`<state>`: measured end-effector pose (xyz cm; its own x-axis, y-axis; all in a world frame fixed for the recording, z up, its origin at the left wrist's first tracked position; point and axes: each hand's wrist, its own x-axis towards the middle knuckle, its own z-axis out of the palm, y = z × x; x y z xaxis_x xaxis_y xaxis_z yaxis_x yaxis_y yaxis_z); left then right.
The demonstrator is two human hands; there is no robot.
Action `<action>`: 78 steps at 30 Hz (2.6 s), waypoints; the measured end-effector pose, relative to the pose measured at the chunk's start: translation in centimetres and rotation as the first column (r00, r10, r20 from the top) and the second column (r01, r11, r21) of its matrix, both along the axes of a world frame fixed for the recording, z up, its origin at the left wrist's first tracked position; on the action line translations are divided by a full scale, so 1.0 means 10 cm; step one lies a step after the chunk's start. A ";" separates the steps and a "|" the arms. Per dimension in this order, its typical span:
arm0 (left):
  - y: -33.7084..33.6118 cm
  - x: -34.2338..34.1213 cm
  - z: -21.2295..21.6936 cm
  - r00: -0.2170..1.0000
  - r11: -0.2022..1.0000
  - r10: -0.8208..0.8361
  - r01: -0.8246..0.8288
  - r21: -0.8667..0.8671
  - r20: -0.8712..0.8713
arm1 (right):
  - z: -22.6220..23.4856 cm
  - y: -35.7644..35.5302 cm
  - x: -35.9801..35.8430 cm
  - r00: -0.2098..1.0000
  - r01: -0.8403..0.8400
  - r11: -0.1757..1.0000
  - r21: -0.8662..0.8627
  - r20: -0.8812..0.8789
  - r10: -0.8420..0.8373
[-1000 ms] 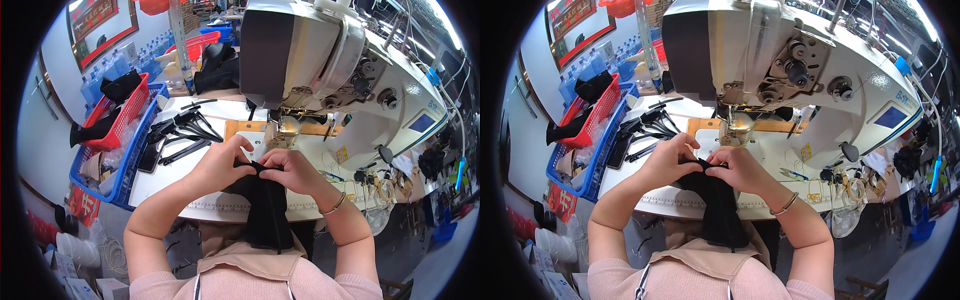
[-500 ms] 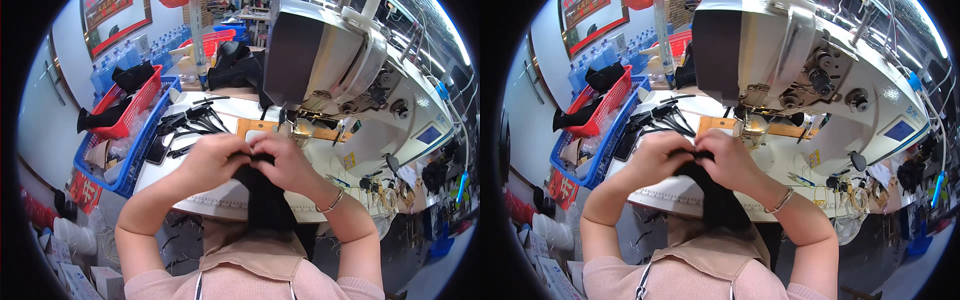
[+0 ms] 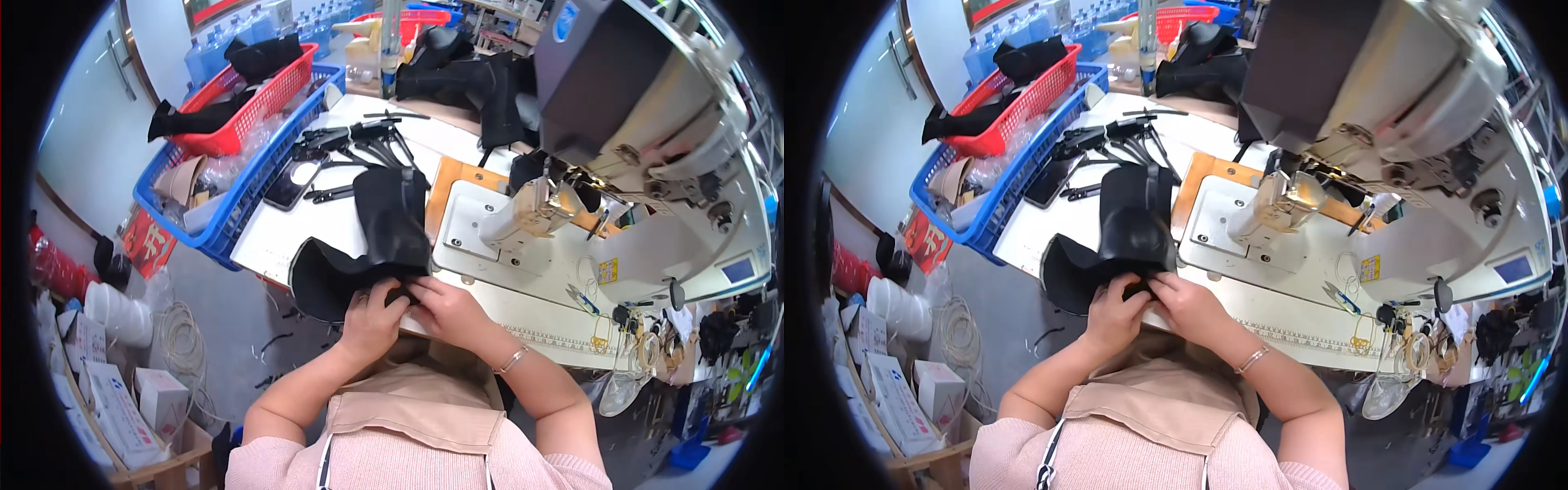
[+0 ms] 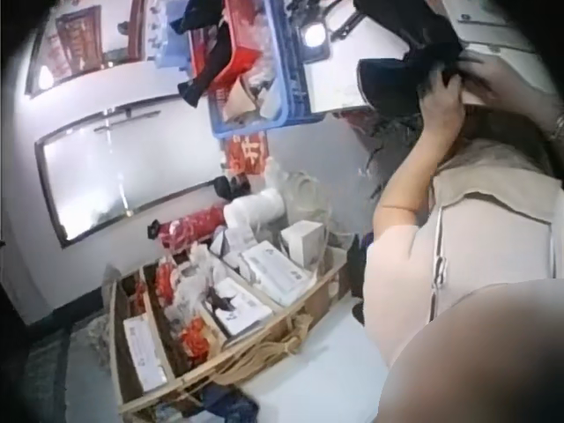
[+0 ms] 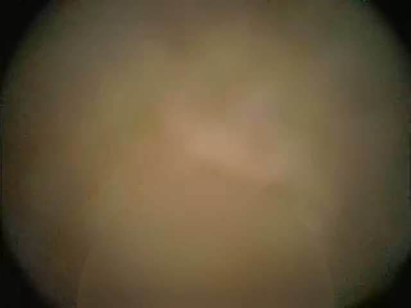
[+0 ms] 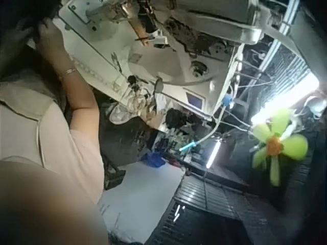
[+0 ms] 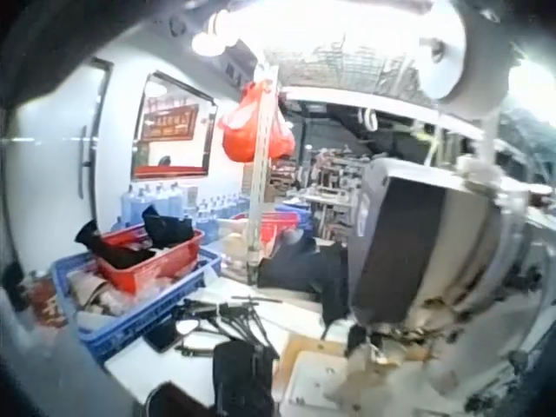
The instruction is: Stitching the leather upper components of a shoe using an industrial sewing machine.
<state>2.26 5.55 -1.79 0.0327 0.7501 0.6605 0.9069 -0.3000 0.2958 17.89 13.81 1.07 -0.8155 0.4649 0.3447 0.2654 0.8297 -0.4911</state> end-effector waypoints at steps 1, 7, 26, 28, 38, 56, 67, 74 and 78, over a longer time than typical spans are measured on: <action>-0.02 0.02 -0.09 0.999 0.999 0.027 -0.026 -0.046 0.017 | -0.06 0.00 0.00 0.994 0.090 0.996 0.010 -0.056 -0.089; -0.07 0.03 -0.15 0.996 0.995 0.055 -0.048 -0.086 0.076 | -0.14 -0.04 -0.03 0.963 0.256 0.965 -0.060 -0.068 -0.260; -0.11 0.06 -0.17 0.997 0.993 0.046 -0.040 -0.111 0.058 | -0.13 -0.13 0.00 0.988 0.135 0.989 0.066 0.066 -0.139; -0.11 0.06 -0.18 0.998 0.995 0.034 -0.028 -0.100 0.055 | -0.15 -0.14 0.01 0.987 0.144 0.986 0.080 0.055 -0.149; -0.10 0.04 -0.18 0.996 0.997 -0.031 0.025 -0.071 -0.078 | -0.16 -0.14 0.03 0.980 0.195 0.979 -0.052 -0.022 -0.197; -0.22 -0.02 -0.08 0.945 0.965 -0.195 0.136 -0.226 -0.262 | -0.16 -0.06 0.02 0.959 0.245 0.942 -0.229 -0.083 -0.270; -0.22 -0.11 -0.15 0.930 0.957 -0.260 0.212 -0.196 -0.261 | -0.29 -0.24 0.01 0.973 0.229 0.966 0.120 -0.035 -0.227; -0.21 -0.10 -0.12 0.966 0.972 -0.163 0.192 -0.132 0.203 | -0.27 -0.32 0.06 0.979 0.185 0.967 0.175 0.049 -0.196; -0.14 -0.13 -0.07 0.968 0.972 -0.209 0.191 -0.135 -0.137 | -0.25 -0.33 0.08 0.976 0.179 0.961 0.209 0.087 -0.200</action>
<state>0.99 4.13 -2.50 0.2812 0.7917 0.5424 0.8687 -0.4502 0.2066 18.73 10.46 -1.40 -0.7561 0.5451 0.3623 0.4687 0.8373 -0.2816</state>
